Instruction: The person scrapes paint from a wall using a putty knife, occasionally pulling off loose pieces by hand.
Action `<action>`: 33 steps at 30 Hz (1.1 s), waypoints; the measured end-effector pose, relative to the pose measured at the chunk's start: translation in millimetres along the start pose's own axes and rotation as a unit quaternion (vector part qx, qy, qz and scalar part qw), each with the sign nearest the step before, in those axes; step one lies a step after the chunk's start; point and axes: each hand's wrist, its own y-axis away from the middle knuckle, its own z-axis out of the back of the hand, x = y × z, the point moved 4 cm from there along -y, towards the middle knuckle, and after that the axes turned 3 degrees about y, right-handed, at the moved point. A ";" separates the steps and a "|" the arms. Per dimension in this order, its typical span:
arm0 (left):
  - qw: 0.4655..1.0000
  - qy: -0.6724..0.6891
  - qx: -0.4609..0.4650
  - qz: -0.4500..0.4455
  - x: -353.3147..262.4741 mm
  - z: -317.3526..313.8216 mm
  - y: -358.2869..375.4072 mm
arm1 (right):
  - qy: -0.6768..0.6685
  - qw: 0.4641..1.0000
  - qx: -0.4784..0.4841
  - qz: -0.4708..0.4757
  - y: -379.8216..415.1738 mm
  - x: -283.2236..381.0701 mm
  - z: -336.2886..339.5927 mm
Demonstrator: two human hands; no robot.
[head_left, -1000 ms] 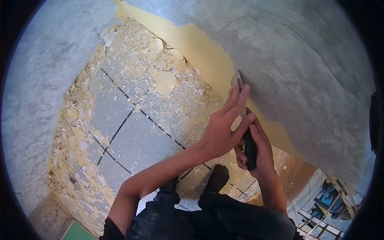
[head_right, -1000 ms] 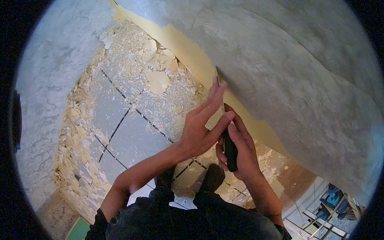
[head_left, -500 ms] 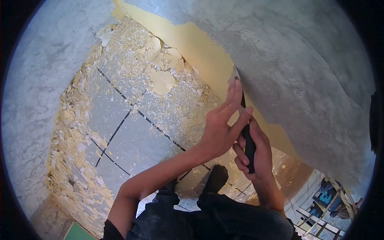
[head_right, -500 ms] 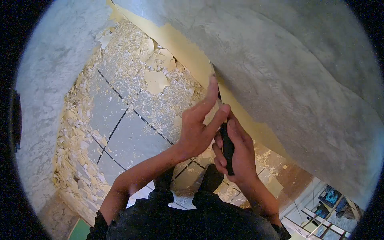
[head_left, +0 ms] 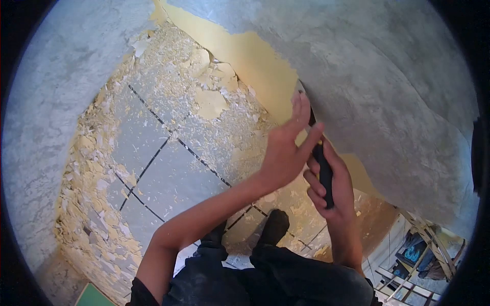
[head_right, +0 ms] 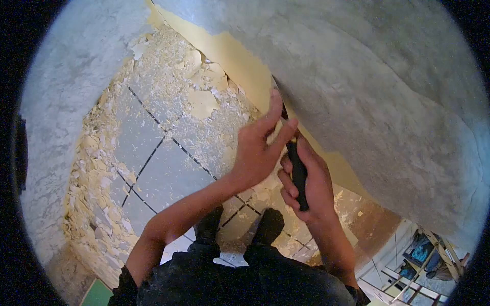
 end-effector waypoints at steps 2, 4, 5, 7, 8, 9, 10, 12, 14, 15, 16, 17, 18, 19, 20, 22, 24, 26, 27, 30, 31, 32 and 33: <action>0.996 0.041 0.012 0.077 -1.5 1.1 -0.4 | 0.013 1.000 0.011 0.006 -3.8 -1.7 1.0; 0.988 0.081 0.027 0.127 -2.3 2.2 4.2 | 0.001 1.000 -0.007 -0.004 5.6 -8.4 1.0; 0.989 0.079 0.025 0.120 -3.0 3.6 -1.0 | -0.008 1.000 -0.019 -0.011 8.8 -9.2 0.6; 0.995 0.034 -0.003 0.088 -1.1 5.8 -8.4 | -0.022 1.000 -0.013 -0.006 11.5 -4.2 1.6; 0.997 0.014 -0.015 0.075 1.0 5.2 -10.4 | -0.017 1.000 0.010 -0.008 2.2 1.2 6.9; 0.998 -0.005 -0.027 0.062 2.6 3.8 -10.5 | -0.013 0.999 0.032 -0.010 -7.6 4.6 10.0; 0.998 -0.024 -0.039 0.048 0.3 3.2 -9.6 | -0.010 0.999 0.042 -0.011 -17.7 3.4 5.3; 0.988 0.048 -0.011 0.148 -4.0 10.0 -6.7 | -0.007 0.999 0.043 -0.010 -13.5 -0.8 -7.0; 0.987 0.071 -0.003 0.143 -0.9 6.9 1.5 | -0.014 0.999 0.030 -0.019 -3.3 -6.6 -7.2; 0.988 0.067 -0.005 0.140 2.8 4.2 -0.3 | -0.014 0.999 0.035 -0.018 0.7 -4.5 -7.8; 0.998 0.015 -0.008 0.060 0.6 2.3 -1.5 | -0.028 0.999 0.017 -0.014 5.6 -0.5 -6.7; 0.999 -0.036 -0.012 -0.019 -0.8 -0.3 0.8 | -0.040 0.999 -0.002 -0.012 7.7 1.8 -2.9; 0.998 -0.056 -0.016 0.013 1.4 -0.4 -4.2 | -0.044 0.999 0.018 -0.015 -1.0 6.1 -1.0; 0.998 -0.052 -0.015 0.019 3.7 -1.0 -4.5 | -0.044 0.999 0.012 -0.018 -5.6 5.2 -2.3; 0.998 0.000 -0.037 0.047 7.8 1.6 -7.1 | -0.027 0.999 0.017 -0.008 -10.9 5.5 -7.7; 0.994 0.051 -0.055 0.074 12.1 0.5 -5.8 | -0.008 1.000 0.026 -0.012 -10.8 1.2 -5.4; 0.996 -0.038 -0.056 -0.066 7.9 -1.7 -0.3 | -0.039 0.999 0.027 -0.017 6.9 -2.3 -4.1; 0.986 -0.084 -0.055 -0.133 9.7 -0.9 1.4 | -0.067 0.997 0.025 -0.024 10.2 0.9 1.2; 0.995 -0.060 -0.051 -0.062 7.8 3.1 -5.6 | -0.067 0.997 0.023 -0.028 3.3 2.0 0.1; 0.984 0.110 -0.052 0.129 8.9 7.2 -13.5 | -0.030 0.998 0.049 -0.017 -19.6 7.2 -9.0; 0.984 0.111 -0.050 0.128 6.8 5.7 -9.9 | -0.030 0.998 0.049 -0.015 -14.8 6.5 -11.2; 0.990 0.091 -0.042 0.101 2.1 4.0 -4.5 | -0.050 0.998 0.042 -0.028 -5.8 5.0 -13.6; 0.994 0.070 -0.035 0.074 -1.3 3.0 1.1 | -0.068 0.996 0.036 -0.042 3.2 2.4 -15.6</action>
